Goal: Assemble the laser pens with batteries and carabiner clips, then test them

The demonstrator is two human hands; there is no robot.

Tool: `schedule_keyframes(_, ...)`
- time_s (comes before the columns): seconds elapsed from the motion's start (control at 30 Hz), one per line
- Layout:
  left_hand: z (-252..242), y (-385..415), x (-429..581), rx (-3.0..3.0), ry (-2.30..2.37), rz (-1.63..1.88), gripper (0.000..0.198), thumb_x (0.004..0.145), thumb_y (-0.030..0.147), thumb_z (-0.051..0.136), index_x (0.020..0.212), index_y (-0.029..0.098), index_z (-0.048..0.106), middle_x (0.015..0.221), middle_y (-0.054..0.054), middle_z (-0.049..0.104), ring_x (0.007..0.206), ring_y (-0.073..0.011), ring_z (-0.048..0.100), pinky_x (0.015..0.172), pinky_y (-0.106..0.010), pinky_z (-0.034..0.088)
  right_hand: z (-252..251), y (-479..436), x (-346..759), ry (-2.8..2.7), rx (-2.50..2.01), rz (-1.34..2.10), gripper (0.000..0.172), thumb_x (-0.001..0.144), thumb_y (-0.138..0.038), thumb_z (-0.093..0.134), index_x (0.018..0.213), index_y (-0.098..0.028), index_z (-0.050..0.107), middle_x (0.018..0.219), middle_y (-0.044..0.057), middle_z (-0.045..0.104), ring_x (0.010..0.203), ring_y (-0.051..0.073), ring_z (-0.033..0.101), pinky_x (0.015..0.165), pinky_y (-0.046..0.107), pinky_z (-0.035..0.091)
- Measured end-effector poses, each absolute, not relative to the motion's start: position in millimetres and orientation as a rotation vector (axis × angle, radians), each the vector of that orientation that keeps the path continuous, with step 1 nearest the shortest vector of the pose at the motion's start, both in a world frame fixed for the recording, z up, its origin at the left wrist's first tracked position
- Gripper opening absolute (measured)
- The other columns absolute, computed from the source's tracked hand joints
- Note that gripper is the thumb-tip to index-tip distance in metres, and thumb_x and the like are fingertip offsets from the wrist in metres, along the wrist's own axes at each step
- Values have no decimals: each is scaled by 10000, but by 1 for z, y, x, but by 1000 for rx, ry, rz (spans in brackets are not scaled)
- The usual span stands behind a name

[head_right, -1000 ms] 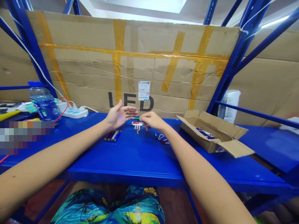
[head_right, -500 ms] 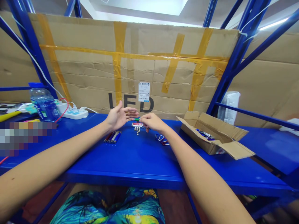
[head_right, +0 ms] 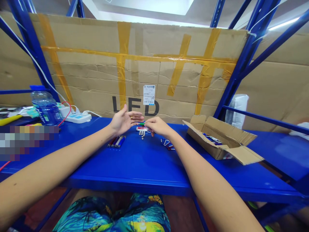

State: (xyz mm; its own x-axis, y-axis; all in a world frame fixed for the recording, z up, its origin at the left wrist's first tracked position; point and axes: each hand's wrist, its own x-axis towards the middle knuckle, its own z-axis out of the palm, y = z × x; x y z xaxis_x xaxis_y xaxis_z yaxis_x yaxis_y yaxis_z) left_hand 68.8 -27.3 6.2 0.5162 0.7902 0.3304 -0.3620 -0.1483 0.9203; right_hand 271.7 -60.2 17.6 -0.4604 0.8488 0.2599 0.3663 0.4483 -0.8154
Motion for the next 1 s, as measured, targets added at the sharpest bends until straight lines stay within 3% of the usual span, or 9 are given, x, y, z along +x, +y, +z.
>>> schedule_keyframes(0.43,6,-26,69,1413,396,1041,716,847,729,321,998,145,706,1043,-129,724,1094,-303,614,963,-440,434,17,-59,273,-2010,-1009,924,214,784,-270,545,589,-192,507,490,-52,399,428,97,425,462,273,410)
schedule_keyframes(1.0,6,-25,68,1410,417,1031,760,818,769,325,1024,142,700,1076,-148,710,1141,-333,582,970,-453,428,20,-64,271,-2024,-1013,912,256,781,-222,519,538,-201,440,483,-45,397,420,99,433,447,272,419)
